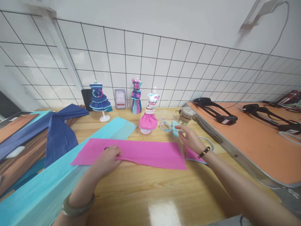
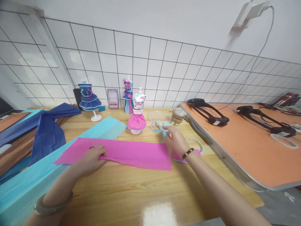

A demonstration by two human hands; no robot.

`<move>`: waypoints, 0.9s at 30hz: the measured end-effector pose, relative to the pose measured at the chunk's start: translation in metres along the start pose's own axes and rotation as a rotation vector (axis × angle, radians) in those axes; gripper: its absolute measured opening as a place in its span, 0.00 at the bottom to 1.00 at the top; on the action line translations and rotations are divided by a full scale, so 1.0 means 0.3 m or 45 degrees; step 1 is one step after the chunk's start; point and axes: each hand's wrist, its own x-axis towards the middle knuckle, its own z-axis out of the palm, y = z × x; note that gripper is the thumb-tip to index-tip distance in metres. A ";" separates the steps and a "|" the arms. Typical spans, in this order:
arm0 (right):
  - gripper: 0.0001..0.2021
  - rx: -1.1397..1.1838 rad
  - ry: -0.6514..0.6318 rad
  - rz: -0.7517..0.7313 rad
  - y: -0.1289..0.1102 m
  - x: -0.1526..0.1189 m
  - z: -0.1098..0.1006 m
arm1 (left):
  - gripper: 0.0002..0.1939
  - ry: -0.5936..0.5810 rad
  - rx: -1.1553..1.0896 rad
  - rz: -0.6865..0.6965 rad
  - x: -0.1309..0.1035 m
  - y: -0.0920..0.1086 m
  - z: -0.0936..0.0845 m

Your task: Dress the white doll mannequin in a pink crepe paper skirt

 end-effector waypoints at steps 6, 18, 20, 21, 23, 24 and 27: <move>0.19 -0.019 -0.242 -0.212 -0.145 -0.044 0.051 | 0.03 -0.016 0.007 -0.006 0.001 -0.007 0.002; 0.21 -0.524 -0.234 0.373 0.101 -0.061 -0.110 | 0.05 -0.010 -0.023 -0.005 -0.004 -0.005 -0.003; 0.22 -0.518 -0.231 0.416 0.108 -0.061 -0.105 | 0.04 -0.011 -0.019 -0.006 -0.002 -0.006 -0.002; 0.24 -0.503 -0.232 0.440 0.112 -0.056 -0.103 | 0.04 -0.010 -0.017 -0.006 -0.002 -0.007 -0.001; 0.31 -0.449 -0.250 0.482 0.127 -0.042 -0.104 | 0.04 -0.008 -0.014 -0.005 -0.002 -0.011 0.002; 0.35 -0.404 -0.267 0.487 0.138 -0.036 -0.109 | 0.04 -0.006 -0.013 -0.006 -0.002 -0.012 0.003; 0.45 -0.250 -0.345 0.443 0.181 -0.031 -0.136 | 0.04 -0.002 -0.012 -0.009 -0.004 -0.012 0.003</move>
